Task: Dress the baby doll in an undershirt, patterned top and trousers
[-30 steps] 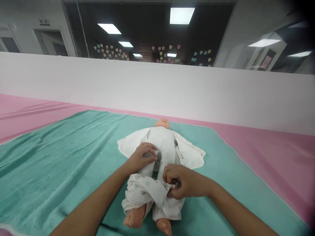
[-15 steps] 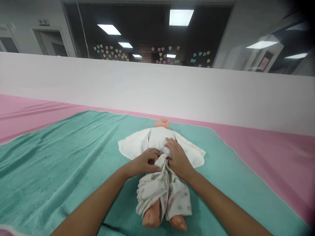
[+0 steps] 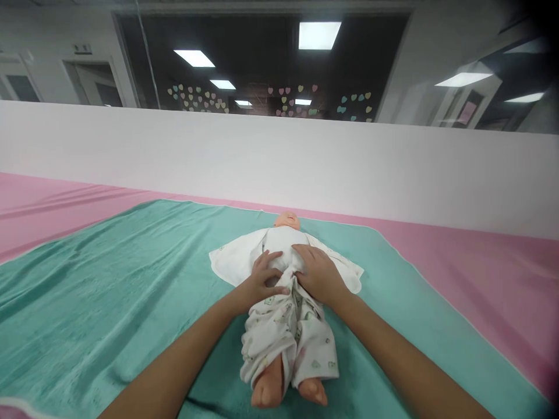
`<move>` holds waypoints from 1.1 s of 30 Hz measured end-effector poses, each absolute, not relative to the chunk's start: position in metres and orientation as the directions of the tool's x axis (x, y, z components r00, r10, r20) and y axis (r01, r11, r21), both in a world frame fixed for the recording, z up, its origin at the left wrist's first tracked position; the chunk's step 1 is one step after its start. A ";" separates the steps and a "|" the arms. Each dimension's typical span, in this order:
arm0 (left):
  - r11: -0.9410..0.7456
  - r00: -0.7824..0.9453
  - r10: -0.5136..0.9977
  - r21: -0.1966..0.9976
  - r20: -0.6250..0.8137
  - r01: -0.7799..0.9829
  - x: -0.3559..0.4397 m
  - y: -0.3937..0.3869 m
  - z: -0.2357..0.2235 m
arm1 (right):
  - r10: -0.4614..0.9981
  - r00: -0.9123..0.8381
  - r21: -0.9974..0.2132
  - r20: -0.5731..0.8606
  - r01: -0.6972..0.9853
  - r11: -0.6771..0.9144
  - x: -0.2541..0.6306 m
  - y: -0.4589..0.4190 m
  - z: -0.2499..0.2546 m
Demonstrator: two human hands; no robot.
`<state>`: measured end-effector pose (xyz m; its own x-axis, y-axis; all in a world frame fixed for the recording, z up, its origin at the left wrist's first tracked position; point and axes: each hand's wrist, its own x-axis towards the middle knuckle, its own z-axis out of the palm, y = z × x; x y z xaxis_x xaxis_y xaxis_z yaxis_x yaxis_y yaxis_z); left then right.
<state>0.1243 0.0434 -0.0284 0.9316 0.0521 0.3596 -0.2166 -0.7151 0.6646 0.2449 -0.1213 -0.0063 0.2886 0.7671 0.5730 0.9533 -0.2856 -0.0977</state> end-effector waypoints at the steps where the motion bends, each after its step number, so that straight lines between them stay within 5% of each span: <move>1: -0.718 0.949 0.019 0.664 0.316 -0.207 0.122 0.041 -0.027 | 0.766 0.244 -0.070 0.594 0.965 -0.252 0.245 -0.119 -0.005; 5: -0.696 0.954 0.011 0.687 0.300 -0.209 0.112 0.039 -0.017 | 0.736 0.289 -0.109 0.612 0.953 -0.283 0.252 -0.108 -0.018; 12: -0.696 0.872 0.246 0.703 0.424 -0.145 0.117 0.047 -0.019 | 0.771 0.469 -0.256 0.430 0.883 -0.394 0.261 -0.113 -0.031; 18: -0.912 0.809 0.270 0.409 0.522 0.040 0.133 0.051 -0.020 | 0.827 0.387 -0.280 0.408 0.915 -0.291 0.275 -0.126 -0.014; 24: -0.982 0.884 0.184 0.118 0.431 0.147 0.163 0.051 0.006 | 0.704 0.372 -0.491 0.605 0.870 -0.038 0.295 -0.128 -0.030; 29: -0.946 0.851 0.269 0.288 0.451 0.147 0.180 0.053 0.010 | 0.554 0.451 -0.572 0.700 0.818 0.057 0.306 -0.121 -0.055; 33: -0.844 0.846 0.307 0.535 0.435 0.031 0.174 0.060 -0.010 | 0.622 0.379 -0.508 0.685 0.861 0.035 0.310 -0.123 -0.057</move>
